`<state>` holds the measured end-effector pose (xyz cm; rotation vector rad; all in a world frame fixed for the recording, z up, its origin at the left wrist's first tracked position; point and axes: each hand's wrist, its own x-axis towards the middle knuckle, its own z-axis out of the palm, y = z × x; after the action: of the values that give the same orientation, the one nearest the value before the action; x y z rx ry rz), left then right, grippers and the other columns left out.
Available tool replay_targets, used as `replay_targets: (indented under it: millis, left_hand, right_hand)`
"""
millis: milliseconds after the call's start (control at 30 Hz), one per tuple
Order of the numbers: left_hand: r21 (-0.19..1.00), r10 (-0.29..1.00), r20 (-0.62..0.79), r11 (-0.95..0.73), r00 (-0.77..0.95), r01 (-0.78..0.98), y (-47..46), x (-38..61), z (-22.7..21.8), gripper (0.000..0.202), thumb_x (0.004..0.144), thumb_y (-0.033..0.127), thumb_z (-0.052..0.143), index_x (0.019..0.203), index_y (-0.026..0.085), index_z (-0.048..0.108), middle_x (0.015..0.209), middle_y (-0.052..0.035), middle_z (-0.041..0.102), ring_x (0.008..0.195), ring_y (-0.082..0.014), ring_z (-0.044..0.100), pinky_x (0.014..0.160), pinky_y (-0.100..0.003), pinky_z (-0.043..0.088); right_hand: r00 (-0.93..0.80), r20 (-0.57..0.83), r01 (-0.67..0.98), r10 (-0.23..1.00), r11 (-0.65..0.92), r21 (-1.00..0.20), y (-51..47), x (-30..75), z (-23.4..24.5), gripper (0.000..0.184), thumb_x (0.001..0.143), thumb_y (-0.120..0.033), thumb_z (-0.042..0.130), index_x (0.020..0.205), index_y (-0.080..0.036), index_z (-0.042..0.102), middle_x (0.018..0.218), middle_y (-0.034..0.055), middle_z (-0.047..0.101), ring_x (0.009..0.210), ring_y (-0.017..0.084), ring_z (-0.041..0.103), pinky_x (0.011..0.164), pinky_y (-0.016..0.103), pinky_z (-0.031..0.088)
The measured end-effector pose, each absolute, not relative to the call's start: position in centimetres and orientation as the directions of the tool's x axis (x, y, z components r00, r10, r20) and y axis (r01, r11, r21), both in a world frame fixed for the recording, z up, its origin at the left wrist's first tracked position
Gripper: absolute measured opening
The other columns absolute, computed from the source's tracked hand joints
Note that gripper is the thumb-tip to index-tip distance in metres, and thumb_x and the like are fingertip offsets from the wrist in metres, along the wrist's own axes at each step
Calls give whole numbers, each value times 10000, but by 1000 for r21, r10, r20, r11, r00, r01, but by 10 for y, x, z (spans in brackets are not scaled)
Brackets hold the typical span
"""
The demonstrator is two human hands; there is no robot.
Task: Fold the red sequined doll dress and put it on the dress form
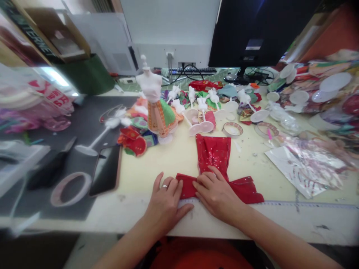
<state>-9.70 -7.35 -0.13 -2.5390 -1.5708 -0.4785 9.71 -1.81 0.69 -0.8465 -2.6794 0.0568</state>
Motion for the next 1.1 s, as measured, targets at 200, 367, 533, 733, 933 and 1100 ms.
replay_targets:
  millis: [200,367,533,733,933,1100]
  left_hand:
    - [74,853,338,-446,398,892,-73,-96,-1,484,858,456,496,1125,58,567,949,-124,602,913,-265,541,994,-539,312]
    - [63,837,384,-443,388,894,-72,-95,-2,396,853,387,519,1085,73,588,936,-112,606,906,-258,544,984,-528,336]
    - [70,839,408,-423,361,904,-74,-94,-4,364,824,359,560,1072,96,598,932,-98,602,903,-259,543,972,-530,360]
    - [120,851,423,-392,310,912,-76,-93,-6,344,792,316,602,1077,124,595,964,-101,592,918,-265,537,909,-495,436]
    - [111,839,430,-415,333,903,-77,-96,-6,365,803,278,580,1134,126,553,1019,-129,581,932,-265,543,831,-444,494]
    - [68,788,498,-453,364,889,-78,-102,-8,402,841,257,532,1211,105,489,1158,-169,541,1035,-277,516,859,-428,489]
  right_hand:
    - [-738,307,579,601,798,-170,-20,96,6,171,867,-236,525,1003,-174,610,886,48,590,896,195,503,1033,469,287]
    - [-724,362,573,587,804,-158,-20,95,4,132,848,-226,553,950,-175,619,859,42,586,873,186,510,1030,465,297]
    - [-710,403,568,578,808,-158,-21,97,1,120,835,-208,567,940,-181,619,862,43,588,871,186,521,1028,481,305]
    - [-695,406,566,593,800,-198,-21,97,0,154,827,-194,563,971,-191,619,867,44,585,878,192,519,1032,485,317]
    - [-692,397,542,603,797,-266,-28,115,12,281,831,-283,567,1101,-207,583,994,57,601,997,229,506,1047,525,300]
    - [-608,486,582,628,769,-265,-36,154,19,229,836,-217,552,1057,-196,606,995,66,631,973,223,536,1010,521,348]
